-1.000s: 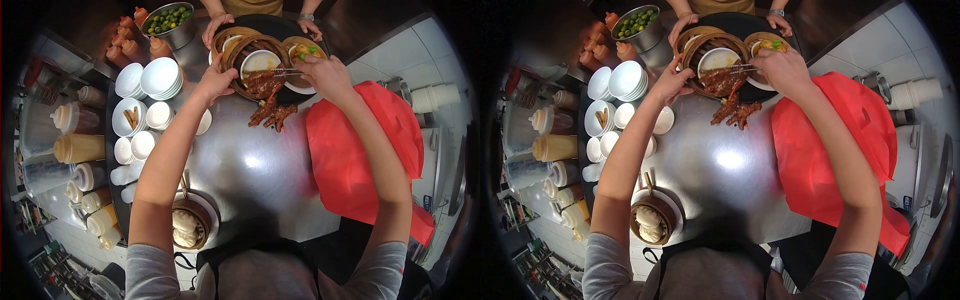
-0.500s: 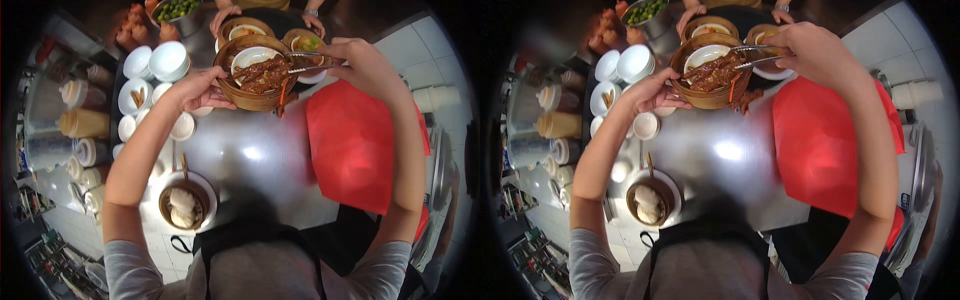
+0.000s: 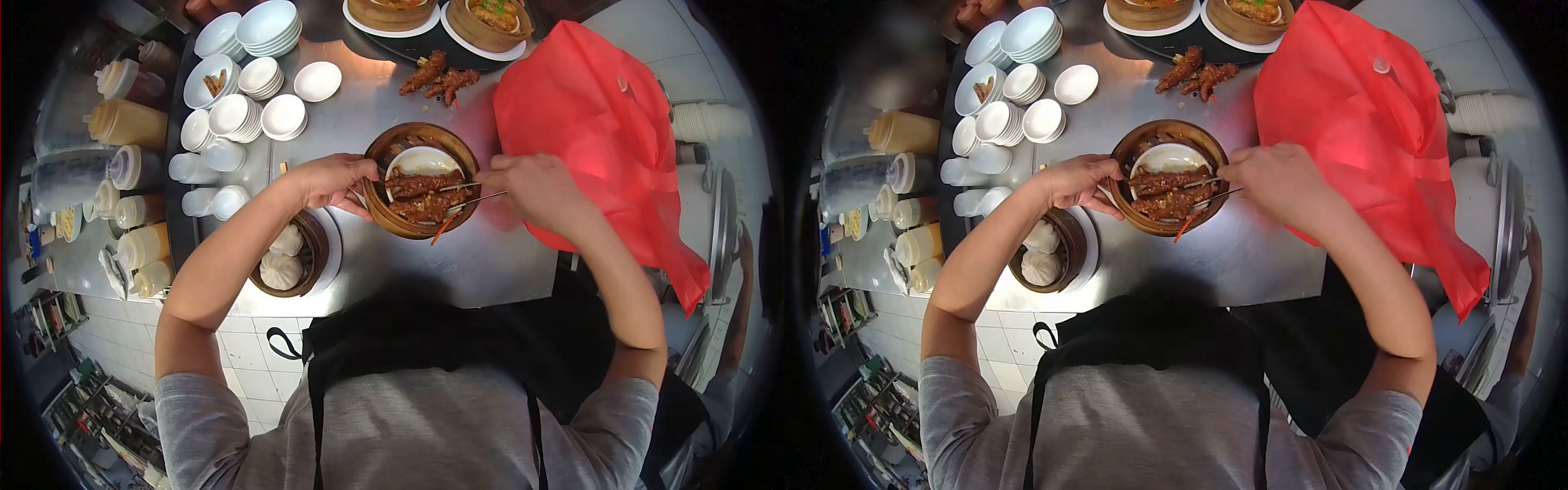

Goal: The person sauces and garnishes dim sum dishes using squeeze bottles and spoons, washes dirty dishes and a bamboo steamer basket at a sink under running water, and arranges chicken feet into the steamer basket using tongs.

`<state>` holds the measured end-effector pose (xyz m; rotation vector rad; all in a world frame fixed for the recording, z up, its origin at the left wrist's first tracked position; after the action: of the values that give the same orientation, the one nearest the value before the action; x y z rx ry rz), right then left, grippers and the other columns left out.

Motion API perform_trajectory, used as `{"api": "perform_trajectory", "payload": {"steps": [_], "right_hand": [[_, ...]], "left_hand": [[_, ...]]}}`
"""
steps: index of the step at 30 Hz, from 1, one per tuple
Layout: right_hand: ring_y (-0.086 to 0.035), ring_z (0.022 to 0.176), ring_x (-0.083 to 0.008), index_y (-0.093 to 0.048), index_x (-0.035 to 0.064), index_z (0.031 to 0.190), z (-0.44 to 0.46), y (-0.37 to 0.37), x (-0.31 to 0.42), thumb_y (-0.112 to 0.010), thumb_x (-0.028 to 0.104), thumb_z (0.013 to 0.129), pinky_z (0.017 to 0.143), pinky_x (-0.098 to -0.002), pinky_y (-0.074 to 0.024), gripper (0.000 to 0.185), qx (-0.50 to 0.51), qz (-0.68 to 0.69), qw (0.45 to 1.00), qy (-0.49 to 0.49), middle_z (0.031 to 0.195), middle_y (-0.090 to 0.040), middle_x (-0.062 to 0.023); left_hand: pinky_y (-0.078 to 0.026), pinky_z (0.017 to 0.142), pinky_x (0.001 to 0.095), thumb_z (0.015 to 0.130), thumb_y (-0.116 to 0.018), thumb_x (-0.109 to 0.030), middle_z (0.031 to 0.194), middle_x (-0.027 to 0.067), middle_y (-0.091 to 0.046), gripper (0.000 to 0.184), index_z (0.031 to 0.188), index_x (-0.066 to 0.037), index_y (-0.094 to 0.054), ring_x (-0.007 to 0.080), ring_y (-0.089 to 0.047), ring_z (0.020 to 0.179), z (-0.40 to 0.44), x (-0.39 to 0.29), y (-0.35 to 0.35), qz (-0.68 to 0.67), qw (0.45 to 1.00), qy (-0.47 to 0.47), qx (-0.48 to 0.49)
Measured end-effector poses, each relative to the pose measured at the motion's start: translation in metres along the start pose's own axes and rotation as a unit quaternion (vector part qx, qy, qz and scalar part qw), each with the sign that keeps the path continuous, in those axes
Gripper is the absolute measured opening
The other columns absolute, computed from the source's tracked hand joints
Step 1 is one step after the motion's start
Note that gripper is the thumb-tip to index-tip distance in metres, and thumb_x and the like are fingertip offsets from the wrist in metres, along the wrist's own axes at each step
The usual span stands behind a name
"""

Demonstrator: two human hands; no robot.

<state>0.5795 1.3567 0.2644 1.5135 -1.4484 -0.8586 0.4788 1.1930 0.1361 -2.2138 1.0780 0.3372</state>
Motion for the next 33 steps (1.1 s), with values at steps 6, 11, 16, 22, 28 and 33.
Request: {"api": "perform_trajectory", "payload": {"steps": [6,11,16,22,28,33], "right_hand": [[-0.062,0.086,-0.0242,-0.065,0.0181,0.105,0.002,-0.023,-0.009,-0.062,0.017,0.077,0.07,-0.0394,-0.0499,0.028,-0.036,0.043,0.996,-0.063,0.089,-0.061,-0.0027],[-0.063,0.085,-0.0247,-0.064,0.0197,0.107,-0.018,-0.009,-0.006,-0.062,0.014,0.077,0.07,-0.039,-0.0503,0.03,-0.02,0.043,0.997,-0.066,0.092,-0.06,-0.0029],[-0.063,0.085,-0.024,-0.065,0.0181,0.103,-0.004,-0.028,0.013,-0.058,0.013,0.078,0.07,-0.0384,-0.0505,0.026,-0.014,0.014,1.0,-0.015,0.093,-0.062,-0.003],[-0.062,0.09,-0.0227,-0.066,0.0179,0.099,0.016,-0.041,0.014,-0.055,0.014,0.081,0.075,-0.0383,-0.0482,0.021,0.043,0.049,0.997,0.028,0.096,-0.064,-0.0033],[-0.061,0.089,-0.0264,-0.067,0.0191,0.102,0.021,-0.037,0.001,-0.059,0.015,0.08,0.074,-0.0405,-0.048,0.024,0.074,0.109,0.989,0.063,0.097,-0.065,-0.0024],[-0.061,0.093,-0.027,-0.066,0.0187,0.104,0.034,-0.013,-0.007,-0.063,0.013,0.077,0.078,-0.0418,-0.0486,0.028,0.064,0.104,0.992,0.004,0.1,-0.064,-0.0039]], "left_hand": [[-0.058,0.076,0.0348,0.087,-0.048,-0.012,0.107,0.0161,-0.054,0.035,0.118,0.001,-0.039,0.0316,-0.065,0.085,0.012,0.002,0.0,0.052,0.998,-0.015,-0.012],[-0.058,0.075,0.0339,0.086,-0.047,-0.01,0.105,0.0148,-0.055,0.034,0.118,0.001,-0.039,0.0293,-0.065,0.083,0.024,0.005,0.023,0.055,0.997,-0.036,-0.046],[-0.058,0.074,0.0311,0.086,-0.046,-0.009,0.101,0.013,-0.059,0.038,0.122,0.0,-0.04,0.0253,-0.065,0.083,0.026,0.0,0.03,0.087,0.993,-0.036,-0.077],[-0.055,0.079,0.0295,0.088,-0.046,-0.012,0.115,0.0123,-0.053,0.047,0.132,-0.002,-0.037,0.0248,-0.065,0.089,0.005,-0.014,0.045,0.094,0.987,-0.079,-0.108],[-0.053,0.082,0.0298,0.092,-0.043,-0.018,0.125,0.015,-0.046,0.048,0.137,-0.003,-0.034,0.0266,-0.061,0.101,-0.081,-0.035,0.044,0.064,0.951,-0.216,-0.213],[-0.053,0.082,0.0287,0.094,-0.043,-0.019,0.127,0.0175,-0.047,0.048,0.136,0.001,-0.033,0.0276,-0.06,0.103,-0.133,-0.006,0.034,-0.071,0.937,-0.301,-0.162]]}}
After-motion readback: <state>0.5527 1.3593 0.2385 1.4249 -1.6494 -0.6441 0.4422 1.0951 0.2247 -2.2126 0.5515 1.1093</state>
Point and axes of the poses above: each hand's wrist, its own z-axis towards the middle knuckle, its own y-axis out of the back of the hand, x = y × z, the point moved 8 cm from there along z, towards the middle knuckle
